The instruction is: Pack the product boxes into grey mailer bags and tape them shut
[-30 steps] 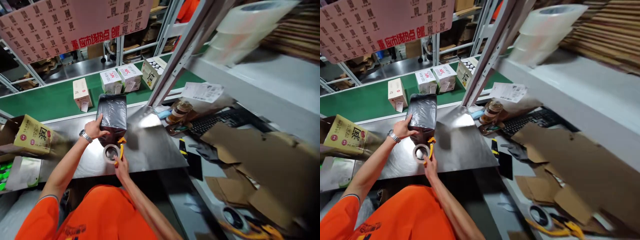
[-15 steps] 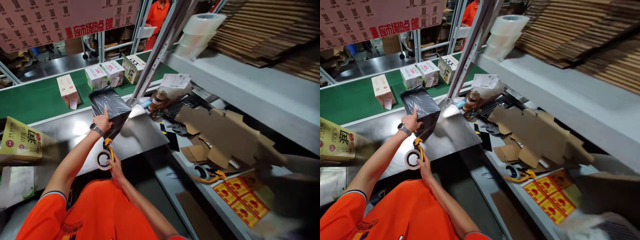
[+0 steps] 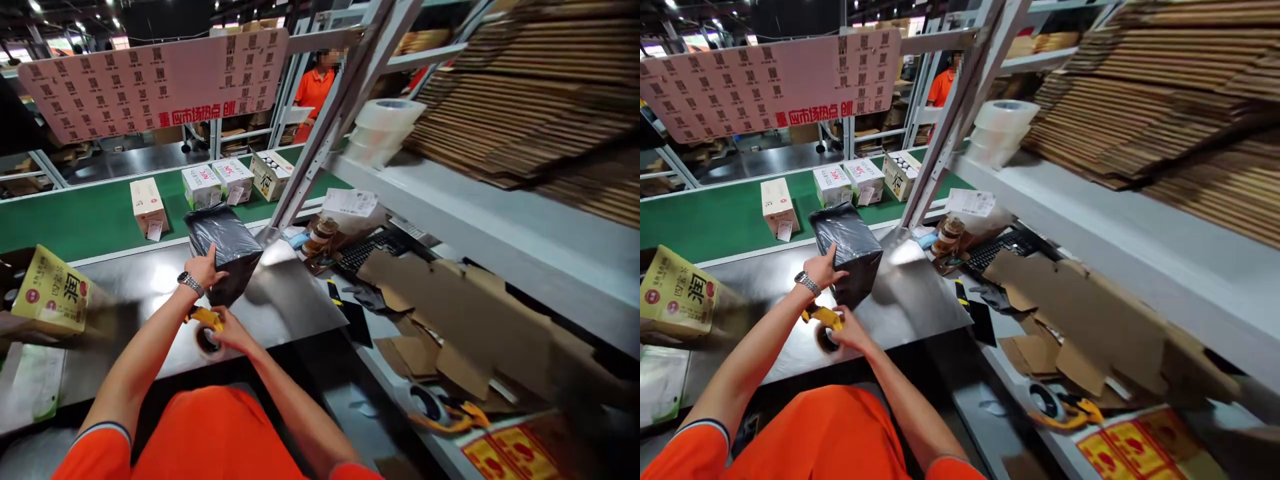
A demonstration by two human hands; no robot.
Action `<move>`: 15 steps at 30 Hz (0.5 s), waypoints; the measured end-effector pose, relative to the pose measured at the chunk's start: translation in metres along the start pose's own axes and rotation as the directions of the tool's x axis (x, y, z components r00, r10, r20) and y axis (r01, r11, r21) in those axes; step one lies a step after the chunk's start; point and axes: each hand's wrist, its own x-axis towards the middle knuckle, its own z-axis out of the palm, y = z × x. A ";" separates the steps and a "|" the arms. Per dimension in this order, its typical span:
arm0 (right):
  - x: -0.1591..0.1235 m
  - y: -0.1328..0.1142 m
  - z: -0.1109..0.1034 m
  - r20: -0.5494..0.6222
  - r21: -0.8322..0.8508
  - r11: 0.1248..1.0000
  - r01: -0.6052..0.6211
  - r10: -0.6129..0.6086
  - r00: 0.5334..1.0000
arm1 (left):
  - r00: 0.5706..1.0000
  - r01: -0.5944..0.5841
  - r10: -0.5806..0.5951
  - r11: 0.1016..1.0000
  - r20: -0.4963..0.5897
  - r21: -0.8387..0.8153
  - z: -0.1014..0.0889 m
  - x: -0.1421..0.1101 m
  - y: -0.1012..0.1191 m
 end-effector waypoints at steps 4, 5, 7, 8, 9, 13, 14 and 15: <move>-0.053 -0.024 -0.097 0.066 -0.176 0.978 0.111 -0.101 0.993 | 1.000 -0.020 0.018 0.991 -0.014 -0.135 -0.008 -0.007 -0.015; -0.061 -0.036 -0.123 0.056 -0.196 0.967 0.160 -0.152 0.987 | 0.999 -0.018 0.009 0.980 -0.043 -0.200 -0.011 -0.010 -0.016; -0.070 -0.061 -0.172 0.001 -0.193 0.942 0.273 -0.278 0.961 | 0.988 -0.012 -0.047 0.927 -0.147 -0.376 -0.015 -0.018 -0.009; -0.070 -0.073 -0.193 -0.041 -0.182 0.925 0.332 -0.345 0.938 | 0.979 -0.019 -0.081 0.874 -0.186 -0.485 -0.016 -0.021 -0.001; -0.067 -0.085 -0.212 -0.081 -0.171 0.905 0.390 -0.408 0.910 | 0.975 -0.033 -0.107 0.797 -0.194 -0.603 -0.017 -0.024 0.010; -0.036 -0.131 -0.256 -0.071 -0.264 0.755 0.600 -0.635 0.769 | 1.000 0.024 -0.017 0.285 0.020 -0.958 -0.015 -0.028 0.068; -0.026 -0.142 -0.261 -0.008 -0.326 0.689 0.647 -0.686 0.727 | 0.999 0.049 0.001 0.180 0.050 -0.983 -0.014 -0.027 0.080; -0.015 -0.152 -0.266 0.068 -0.392 0.613 0.686 -0.725 0.686 | 0.998 0.059 -0.015 0.107 0.058 -0.993 -0.013 -0.024 0.089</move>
